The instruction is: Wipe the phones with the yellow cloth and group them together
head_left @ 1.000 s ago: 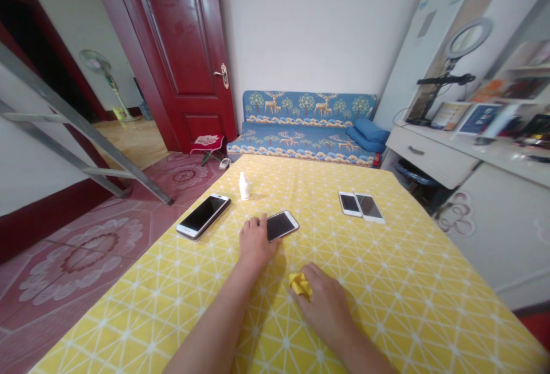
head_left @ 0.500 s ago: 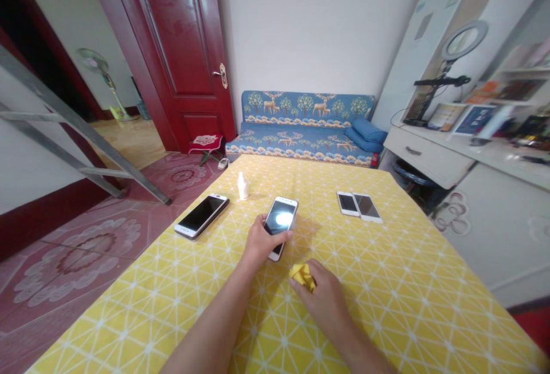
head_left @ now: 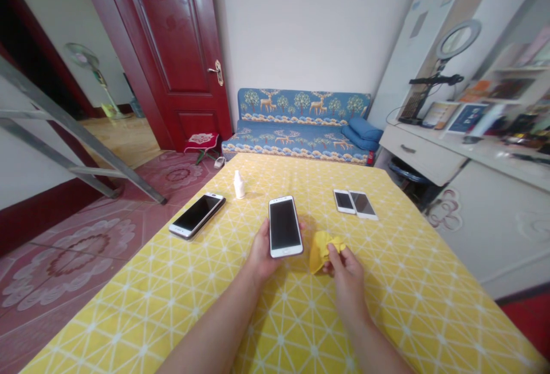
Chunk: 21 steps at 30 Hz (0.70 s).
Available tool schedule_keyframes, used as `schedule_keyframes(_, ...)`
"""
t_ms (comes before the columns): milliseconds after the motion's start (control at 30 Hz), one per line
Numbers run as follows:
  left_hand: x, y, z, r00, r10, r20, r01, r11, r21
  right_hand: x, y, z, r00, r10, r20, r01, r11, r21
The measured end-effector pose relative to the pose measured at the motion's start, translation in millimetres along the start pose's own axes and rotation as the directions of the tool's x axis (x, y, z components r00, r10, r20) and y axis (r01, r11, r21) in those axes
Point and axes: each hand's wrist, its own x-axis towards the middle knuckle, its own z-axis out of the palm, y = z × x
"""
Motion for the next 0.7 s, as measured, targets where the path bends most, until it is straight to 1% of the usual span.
schedule_keyframes(33, -1, -2, 1, 0.999, -0.022, 0.038, 0.022, 1.000, 0.007, 3, 0, -2, 1.000, -0.012, -0.022, 0.012, 1.000, 0.004)
schedule_keyframes(67, -2, -4, 3, 0.998, -0.041, 0.051, 0.040, 0.999, 0.018, 5, -1, -3, 0.999, -0.027, -0.044, 0.027, 1.000, 0.000)
schedule_keyframes(167, -4, -11, 9, 0.996, -0.086, 0.020, 0.085, 0.995, 0.049, 5, -7, -4, 0.990, -0.116, -0.079, 0.112, 0.992, -0.058)
schedule_keyframes(233, -4, -17, 13, 0.995, -0.093, -0.018, 0.094, 0.994, 0.061, -2, -12, -1, 0.972, -0.235, -0.027, 0.229, 0.963, -0.141)
schedule_keyframes(267, -4, -20, 15, 0.995, -0.092, -0.039, 0.094, 0.993, 0.067, -6, -15, 1, 0.948, -0.315, 0.038, 0.316, 0.929, -0.194)
schedule_keyframes(300, -5, -22, 16, 0.995, -0.087, -0.057, 0.091, 0.993, 0.069, -12, -17, 4, 0.908, -0.399, 0.130, 0.419, 0.875, -0.243)
schedule_keyframes(333, -5, -24, 17, 0.994, -0.089, -0.069, 0.094, 0.993, 0.069, -17, -18, 7, 0.844, -0.479, 0.242, 0.533, 0.799, -0.278)
schedule_keyframes(367, -6, -25, 18, 0.992, -0.105, -0.074, 0.110, 0.992, 0.065, -23, -19, 11, 0.760, -0.540, 0.363, 0.643, 0.708, -0.293)
schedule_keyframes(400, -7, -25, 18, 0.988, -0.139, -0.074, 0.143, 0.988, 0.059, -27, -19, 14, 0.668, -0.576, 0.471, 0.734, 0.615, -0.289)
schedule_keyframes(433, -9, -25, 19, 0.981, -0.181, -0.070, 0.185, 0.982, 0.050, -30, -19, 16, 0.584, -0.593, 0.554, 0.800, 0.534, -0.273)
schedule_keyframes(467, -10, -25, 20, 0.974, -0.216, -0.067, 0.219, 0.975, 0.038, -32, -19, 18, 0.521, -0.597, 0.610, 0.843, 0.473, -0.256)
schedule_keyframes(500, -11, -24, 21, 0.970, -0.235, -0.066, 0.238, 0.971, 0.028, -32, -19, 19, 0.481, -0.600, 0.639, 0.868, 0.430, -0.249)
schedule_keyframes(533, -13, -24, 21, 0.969, -0.238, -0.067, 0.240, 0.970, 0.022, -30, -18, 19, 0.465, -0.605, 0.646, 0.879, 0.404, -0.253)
schedule_keyframes(567, -13, -24, 22, 0.972, -0.223, -0.069, 0.225, 0.974, 0.020, -27, -18, 18, 0.471, -0.613, 0.635, 0.878, 0.396, -0.269)
schedule_keyframes(600, -14, -25, 23, 0.977, -0.202, -0.074, 0.204, 0.979, 0.026, -24, -17, 16, 0.491, -0.620, 0.612, 0.869, 0.400, -0.291)
schedule_keyframes(633, -14, -26, 24, 0.979, -0.188, -0.080, 0.191, 0.981, 0.041, -19, -16, 14, 0.522, -0.625, 0.581, 0.852, 0.413, -0.320)
schedule_keyframes(700, -14, -30, 25, 0.978, -0.187, -0.091, 0.195, 0.977, 0.087, -11, -16, 9, 0.596, -0.628, 0.500, 0.803, 0.463, -0.377)
